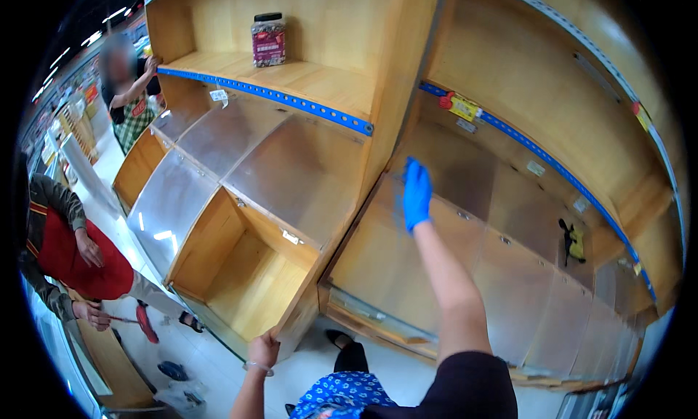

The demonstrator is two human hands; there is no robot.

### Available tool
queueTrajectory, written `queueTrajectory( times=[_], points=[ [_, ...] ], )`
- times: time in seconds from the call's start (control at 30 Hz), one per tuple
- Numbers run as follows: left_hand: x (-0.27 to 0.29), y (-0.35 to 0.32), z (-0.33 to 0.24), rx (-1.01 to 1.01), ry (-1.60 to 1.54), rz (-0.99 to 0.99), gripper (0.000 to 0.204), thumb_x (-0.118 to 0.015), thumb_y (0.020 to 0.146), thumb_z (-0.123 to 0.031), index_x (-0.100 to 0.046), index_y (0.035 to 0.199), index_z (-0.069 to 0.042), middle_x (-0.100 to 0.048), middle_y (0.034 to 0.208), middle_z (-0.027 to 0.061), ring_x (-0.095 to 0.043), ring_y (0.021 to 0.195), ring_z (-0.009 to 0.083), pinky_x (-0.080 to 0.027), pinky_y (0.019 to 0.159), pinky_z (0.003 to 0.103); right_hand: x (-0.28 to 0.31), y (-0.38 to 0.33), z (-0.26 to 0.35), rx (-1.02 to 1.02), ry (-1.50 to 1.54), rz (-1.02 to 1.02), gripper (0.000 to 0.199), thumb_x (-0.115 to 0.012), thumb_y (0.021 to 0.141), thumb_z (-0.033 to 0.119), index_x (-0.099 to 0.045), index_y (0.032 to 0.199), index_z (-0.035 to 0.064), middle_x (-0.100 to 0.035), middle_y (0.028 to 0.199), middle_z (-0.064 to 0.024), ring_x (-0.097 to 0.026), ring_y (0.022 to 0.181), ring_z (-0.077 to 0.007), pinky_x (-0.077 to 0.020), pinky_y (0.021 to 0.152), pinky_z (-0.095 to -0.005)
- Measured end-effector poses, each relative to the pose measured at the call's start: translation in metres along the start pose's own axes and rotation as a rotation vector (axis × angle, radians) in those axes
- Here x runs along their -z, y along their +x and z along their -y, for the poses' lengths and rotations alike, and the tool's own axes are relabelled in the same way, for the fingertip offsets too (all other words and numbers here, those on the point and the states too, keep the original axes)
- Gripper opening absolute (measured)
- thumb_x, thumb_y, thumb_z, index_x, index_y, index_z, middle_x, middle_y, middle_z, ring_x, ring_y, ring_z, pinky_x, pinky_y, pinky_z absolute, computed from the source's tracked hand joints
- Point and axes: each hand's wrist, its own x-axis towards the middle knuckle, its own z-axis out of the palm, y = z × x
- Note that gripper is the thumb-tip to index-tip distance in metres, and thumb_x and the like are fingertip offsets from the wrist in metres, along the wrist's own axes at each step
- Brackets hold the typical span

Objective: The person assembles wooden shelving units in a supermarket aisle. They lift and insert clear plastic dividers into the shelves, align them, and adjust the positions while working alongside other staff members.

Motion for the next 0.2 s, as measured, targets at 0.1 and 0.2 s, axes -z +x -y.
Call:
queueTrajectory(
  times=[0.1, 0.2],
  points=[
    [-0.008, 0.016, -0.001, 0.013, 0.039, -0.018, 0.034, -0.066, 0.079, -0.031, -0.066, 0.111, -0.021, -0.068, 0.083, 0.0155, -0.066, 0.077, 0.0345, -0.053, 0.071, 0.046, 0.062, 0.189, -0.071, -0.078, 0.209, -0.047, 0.047, -0.042, 0.099, 0.042, -0.051, 0.131, 0.0085, -0.057, 0.111, -0.0034, -0.050, 0.101, -0.0158, -0.0396, 0.094, -0.0347],
    [0.026, -0.014, -0.039, 0.287, 0.042, 0.127, 0.034, -0.062, 0.083, -0.047, -0.069, 0.101, -0.018, -0.068, 0.083, 0.0140, -0.066, 0.077, 0.0326, -0.052, 0.069, 0.047, 0.052, 0.244, -0.084, -0.174, 0.391, 0.138, 0.063, -0.035, 0.097, 0.052, -0.039, 0.141, 0.0062, -0.041, 0.143, -0.0076, -0.039, 0.127, -0.0222, -0.0235, 0.112, -0.0370]
  ],
)
